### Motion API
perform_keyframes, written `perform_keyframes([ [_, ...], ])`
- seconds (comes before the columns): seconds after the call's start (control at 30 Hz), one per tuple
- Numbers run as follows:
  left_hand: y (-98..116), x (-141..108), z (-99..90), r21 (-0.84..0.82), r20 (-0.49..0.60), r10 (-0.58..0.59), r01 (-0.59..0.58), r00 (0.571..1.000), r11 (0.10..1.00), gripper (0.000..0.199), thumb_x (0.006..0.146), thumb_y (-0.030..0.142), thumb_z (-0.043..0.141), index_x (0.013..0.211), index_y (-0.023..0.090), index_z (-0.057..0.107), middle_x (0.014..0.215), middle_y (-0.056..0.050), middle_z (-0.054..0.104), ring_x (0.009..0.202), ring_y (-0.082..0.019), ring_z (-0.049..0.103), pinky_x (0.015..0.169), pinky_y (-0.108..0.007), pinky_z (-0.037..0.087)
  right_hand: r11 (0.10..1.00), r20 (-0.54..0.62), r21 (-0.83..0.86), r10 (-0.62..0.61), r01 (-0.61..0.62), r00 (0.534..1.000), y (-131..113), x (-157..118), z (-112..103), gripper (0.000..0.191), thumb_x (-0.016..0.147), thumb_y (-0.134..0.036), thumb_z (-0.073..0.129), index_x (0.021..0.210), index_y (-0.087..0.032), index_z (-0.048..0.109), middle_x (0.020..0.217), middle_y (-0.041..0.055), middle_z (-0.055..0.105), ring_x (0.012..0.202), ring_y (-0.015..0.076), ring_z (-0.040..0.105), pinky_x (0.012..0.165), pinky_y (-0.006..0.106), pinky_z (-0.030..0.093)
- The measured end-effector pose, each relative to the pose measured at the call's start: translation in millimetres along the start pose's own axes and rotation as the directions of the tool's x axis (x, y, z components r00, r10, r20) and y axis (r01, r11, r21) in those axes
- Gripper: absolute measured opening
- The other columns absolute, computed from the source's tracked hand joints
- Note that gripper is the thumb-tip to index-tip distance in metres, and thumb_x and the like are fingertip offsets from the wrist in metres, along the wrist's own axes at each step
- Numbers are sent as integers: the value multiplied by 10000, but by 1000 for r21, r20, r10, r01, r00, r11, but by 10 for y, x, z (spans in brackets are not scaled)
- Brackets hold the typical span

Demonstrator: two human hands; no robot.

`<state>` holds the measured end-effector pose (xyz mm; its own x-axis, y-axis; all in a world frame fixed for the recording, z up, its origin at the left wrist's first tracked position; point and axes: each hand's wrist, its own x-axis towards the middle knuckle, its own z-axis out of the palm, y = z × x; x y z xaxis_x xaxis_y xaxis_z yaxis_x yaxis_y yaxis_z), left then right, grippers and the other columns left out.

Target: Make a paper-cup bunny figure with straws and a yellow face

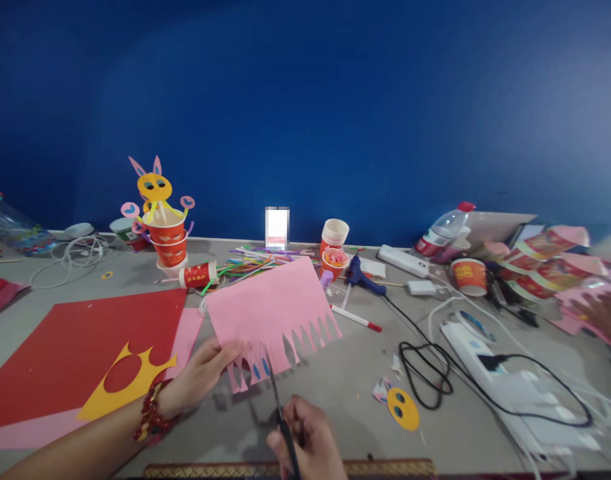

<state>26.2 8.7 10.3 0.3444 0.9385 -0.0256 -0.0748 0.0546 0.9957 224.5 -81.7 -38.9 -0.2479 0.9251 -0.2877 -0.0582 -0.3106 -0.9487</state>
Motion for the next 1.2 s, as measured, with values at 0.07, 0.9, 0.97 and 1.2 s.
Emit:
perform_keyframes([
  [0.07, 13, 2, 4, -3, -5, 13, -13, 1000, 1000, 384, 880, 488, 597, 749, 157, 742, 647, -23, 684, 542, -125, 541, 558, -230, 468, 1000, 0, -2, 3, -3, 1000, 6, 0, -7, 617, 675, -767, 659, 677, -240, 338, 432, -113, 404, 354, 45, 353, 393, 171, 240],
  [0.9, -74, 3, -44, 4, 39, 71, -71, 997, 997, 399, 917, 480, 553, 770, 142, 705, 690, -23, 666, 663, -141, 567, 648, -229, 484, 998, 9, -56, 33, -33, 999, -14, -22, -45, 610, 683, -764, 640, 671, -242, 325, 437, -120, 366, 360, 48, 369, 403, 174, 268],
  [0.97, -82, 7, -46, -3, 41, 72, -72, 997, 997, 394, 921, 476, 549, 774, 143, 701, 701, -24, 665, 679, -145, 574, 657, -231, 488, 998, 3, -56, 33, -32, 999, -12, -27, -49, 606, 688, -757, 644, 671, -242, 325, 443, -123, 353, 362, 46, 368, 403, 173, 267],
  [1.2, -77, 12, -82, 47, 99, 71, -76, 993, 996, 412, 938, 481, 514, 830, 138, 714, 807, -47, 684, 730, -158, 589, 721, -259, 503, 998, 11, -55, 24, -23, 1000, -12, -33, -70, 593, 693, -718, 672, 657, -242, 320, 438, -131, 332, 354, 42, 349, 397, 175, 258],
])
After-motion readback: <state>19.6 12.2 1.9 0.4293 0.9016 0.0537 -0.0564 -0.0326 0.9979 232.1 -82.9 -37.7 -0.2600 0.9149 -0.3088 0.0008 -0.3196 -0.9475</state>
